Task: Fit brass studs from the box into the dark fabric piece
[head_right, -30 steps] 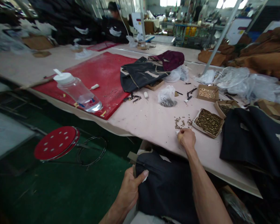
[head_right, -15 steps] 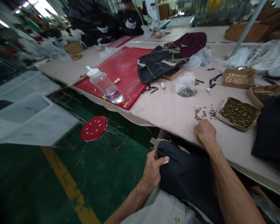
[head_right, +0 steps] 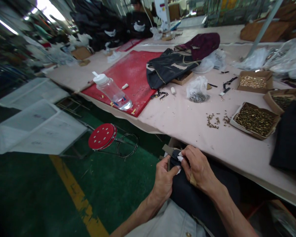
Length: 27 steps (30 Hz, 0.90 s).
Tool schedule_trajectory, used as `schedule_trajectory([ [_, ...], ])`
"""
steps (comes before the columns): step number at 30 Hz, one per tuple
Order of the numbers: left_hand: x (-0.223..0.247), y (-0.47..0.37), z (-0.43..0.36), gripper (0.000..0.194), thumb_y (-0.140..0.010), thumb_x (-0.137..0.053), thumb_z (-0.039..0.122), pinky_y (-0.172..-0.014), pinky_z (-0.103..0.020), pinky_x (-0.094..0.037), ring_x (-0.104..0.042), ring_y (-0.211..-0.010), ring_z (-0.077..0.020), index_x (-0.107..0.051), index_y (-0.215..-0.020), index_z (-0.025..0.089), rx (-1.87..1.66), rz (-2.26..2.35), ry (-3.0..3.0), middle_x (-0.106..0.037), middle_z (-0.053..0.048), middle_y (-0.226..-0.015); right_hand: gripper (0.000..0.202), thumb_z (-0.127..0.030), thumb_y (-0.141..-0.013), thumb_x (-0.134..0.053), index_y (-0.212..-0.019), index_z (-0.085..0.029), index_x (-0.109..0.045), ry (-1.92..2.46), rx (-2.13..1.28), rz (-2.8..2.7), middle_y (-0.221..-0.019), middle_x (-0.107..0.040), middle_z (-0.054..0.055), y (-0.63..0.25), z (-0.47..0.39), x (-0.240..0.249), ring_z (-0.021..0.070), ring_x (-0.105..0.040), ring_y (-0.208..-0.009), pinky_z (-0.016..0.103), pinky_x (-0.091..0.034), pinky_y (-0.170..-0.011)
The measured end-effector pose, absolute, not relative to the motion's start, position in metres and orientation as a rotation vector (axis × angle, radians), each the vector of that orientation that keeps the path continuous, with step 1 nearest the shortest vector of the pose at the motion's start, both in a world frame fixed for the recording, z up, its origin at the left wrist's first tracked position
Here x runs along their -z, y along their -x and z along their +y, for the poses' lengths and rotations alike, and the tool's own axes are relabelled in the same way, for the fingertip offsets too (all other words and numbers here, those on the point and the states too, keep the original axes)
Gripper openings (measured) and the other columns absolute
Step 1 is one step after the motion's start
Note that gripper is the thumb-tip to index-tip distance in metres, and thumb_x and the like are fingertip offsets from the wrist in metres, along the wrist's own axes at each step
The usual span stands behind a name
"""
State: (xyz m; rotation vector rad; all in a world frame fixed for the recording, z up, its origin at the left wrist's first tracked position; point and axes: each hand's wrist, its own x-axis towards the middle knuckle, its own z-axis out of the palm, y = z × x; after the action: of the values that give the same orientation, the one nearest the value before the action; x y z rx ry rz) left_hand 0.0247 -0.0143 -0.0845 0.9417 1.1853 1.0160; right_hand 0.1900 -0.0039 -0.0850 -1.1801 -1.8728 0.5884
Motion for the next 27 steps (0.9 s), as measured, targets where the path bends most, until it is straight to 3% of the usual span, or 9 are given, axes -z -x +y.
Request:
schedule_trajectory([
  [5, 0.086, -0.022, -0.017, 0.016, -0.075, -0.072, 0.019, -0.075, -0.027, -0.043, -0.053, -0.080, -0.0169, -0.069, -0.090, 0.016, -1.003, 1.240, -1.004, -0.065, -0.001, -0.086, 0.011, -0.016, -0.101, -0.049, -0.105, -0.021, -0.058, 1.147, -0.630, -1.877, -0.097, -0.058, 0.008, -0.192, -0.004, 0.088, 0.0225, -0.057, -0.087, 0.036, -0.047, -0.077],
  [12, 0.082, -0.018, -0.018, 0.005, -0.080, -0.070, 0.021, -0.070, -0.026, -0.040, -0.050, -0.075, -0.0159, -0.070, -0.083, 0.016, -0.891, 1.332, -1.268, -0.062, 0.000, -0.077, 0.009, -0.027, -0.095, -0.061, -0.088, -0.021, -0.062, 1.357, -1.006, -1.506, -0.076, -0.056, -0.001, -0.192, -0.007, 0.085, 0.0155, -0.052, -0.068, 0.028, -0.042, -0.063],
  [17, 0.086, -0.019, -0.010, 0.007, -0.078, -0.071, 0.021, -0.072, -0.026, -0.041, -0.052, -0.075, -0.0163, -0.071, -0.084, 0.016, -0.918, 1.284, -1.162, -0.064, 0.000, -0.079, 0.021, -0.038, -0.090, -0.068, -0.100, -0.019, -0.068, 1.353, -1.182, -1.376, -0.078, -0.063, 0.000, -0.217, 0.014, 0.113, 0.0171, -0.057, -0.070, 0.027, -0.046, -0.063],
  [23, 0.098, -0.019, -0.003, 0.011, -0.076, -0.071, 0.018, -0.077, -0.026, -0.044, -0.057, -0.082, -0.0183, -0.072, -0.087, 0.016, -0.954, 1.269, -1.054, -0.068, -0.001, -0.085, 0.036, -0.035, -0.090, -0.056, -0.110, -0.011, -0.072, 1.970, -0.315, -1.329, -0.095, -0.073, 0.014, -0.302, 0.070, 0.161, 0.0260, -0.066, -0.084, 0.037, -0.050, -0.082],
  [27, 0.096, -0.019, -0.004, 0.014, -0.072, -0.074, 0.018, -0.080, -0.027, -0.045, -0.059, -0.083, -0.0189, -0.073, -0.086, 0.016, -0.978, 1.284, -0.941, -0.070, -0.001, -0.085, 0.036, -0.028, -0.089, -0.052, -0.111, -0.012, -0.075, 2.132, -0.088, -1.429, -0.100, -0.074, 0.014, -0.331, 0.100, 0.176, 0.0268, -0.066, -0.089, 0.035, -0.050, -0.082],
])
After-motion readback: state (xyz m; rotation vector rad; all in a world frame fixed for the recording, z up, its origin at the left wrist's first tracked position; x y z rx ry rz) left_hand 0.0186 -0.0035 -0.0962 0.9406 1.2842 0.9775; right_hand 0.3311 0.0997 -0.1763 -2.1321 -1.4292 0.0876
